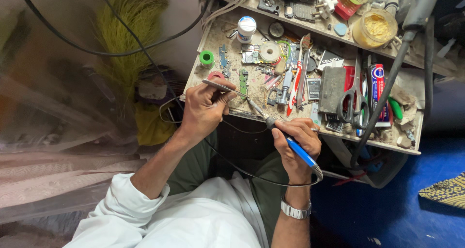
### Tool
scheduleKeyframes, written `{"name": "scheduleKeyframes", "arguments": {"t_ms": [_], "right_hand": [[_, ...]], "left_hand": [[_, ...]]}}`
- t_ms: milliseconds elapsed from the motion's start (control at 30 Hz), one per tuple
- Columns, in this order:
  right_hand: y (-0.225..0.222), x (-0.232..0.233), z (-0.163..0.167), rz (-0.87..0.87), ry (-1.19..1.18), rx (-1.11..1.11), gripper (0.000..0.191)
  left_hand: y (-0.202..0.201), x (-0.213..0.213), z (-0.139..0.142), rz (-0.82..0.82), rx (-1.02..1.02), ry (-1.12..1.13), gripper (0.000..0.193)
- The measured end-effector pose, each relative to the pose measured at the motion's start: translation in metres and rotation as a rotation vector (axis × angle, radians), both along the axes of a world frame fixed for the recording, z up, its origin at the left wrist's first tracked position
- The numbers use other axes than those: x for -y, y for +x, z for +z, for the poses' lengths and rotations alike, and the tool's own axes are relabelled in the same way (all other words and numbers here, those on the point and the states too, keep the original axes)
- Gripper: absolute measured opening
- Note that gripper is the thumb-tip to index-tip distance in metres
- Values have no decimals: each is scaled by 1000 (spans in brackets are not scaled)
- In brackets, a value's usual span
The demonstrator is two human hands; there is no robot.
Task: The person sits on the floor and uses a soldering iron to work on a small green circuit board. They hold the board with tweezers in the left hand and apply the soldering iron with the right hand, occasionally dipping the iron into a container of flux or solder.
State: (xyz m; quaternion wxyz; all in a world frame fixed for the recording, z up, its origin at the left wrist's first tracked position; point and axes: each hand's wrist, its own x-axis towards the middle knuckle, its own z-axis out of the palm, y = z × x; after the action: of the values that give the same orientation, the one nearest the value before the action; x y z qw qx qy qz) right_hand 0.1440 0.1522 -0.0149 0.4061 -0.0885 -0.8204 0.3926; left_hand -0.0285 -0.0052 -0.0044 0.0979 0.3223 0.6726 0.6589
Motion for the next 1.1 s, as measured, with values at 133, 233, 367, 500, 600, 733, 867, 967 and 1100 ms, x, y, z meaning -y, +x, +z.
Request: {"name": "scheduleKeyframes", "arguments": {"t_ms": [133, 233, 367, 500, 600, 733, 867, 967, 1100], "right_hand": [[0, 0, -1, -10, 20, -1, 16], [0, 0, -1, -6, 2, 7, 17], [0, 0, 0, -2, -5, 4, 17], [0, 0, 0, -2, 5, 1, 17], [0, 0, 0, -2, -1, 4, 17], [0, 0, -1, -2, 1, 0, 16], [0, 0, -2, 5, -13, -6, 16], [1, 0, -1, 6, -1, -8, 16], [1, -1, -1, 0, 11, -3, 16]], "left_hand": [[0, -1, -1, -1, -20, 14, 8], [0, 0, -1, 4, 4, 10, 9], [0, 0, -1, -7, -22, 18, 8], [0, 0, -1, -3, -14, 8, 8], [0, 0, -1, 2, -22, 1, 8], [-1, 0, 0, 0, 5, -37, 9], [-1, 0, 0, -12, -25, 5, 7], [0, 0, 0, -6, -22, 2, 8], [0, 0, 0, 1, -15, -11, 8]]}}
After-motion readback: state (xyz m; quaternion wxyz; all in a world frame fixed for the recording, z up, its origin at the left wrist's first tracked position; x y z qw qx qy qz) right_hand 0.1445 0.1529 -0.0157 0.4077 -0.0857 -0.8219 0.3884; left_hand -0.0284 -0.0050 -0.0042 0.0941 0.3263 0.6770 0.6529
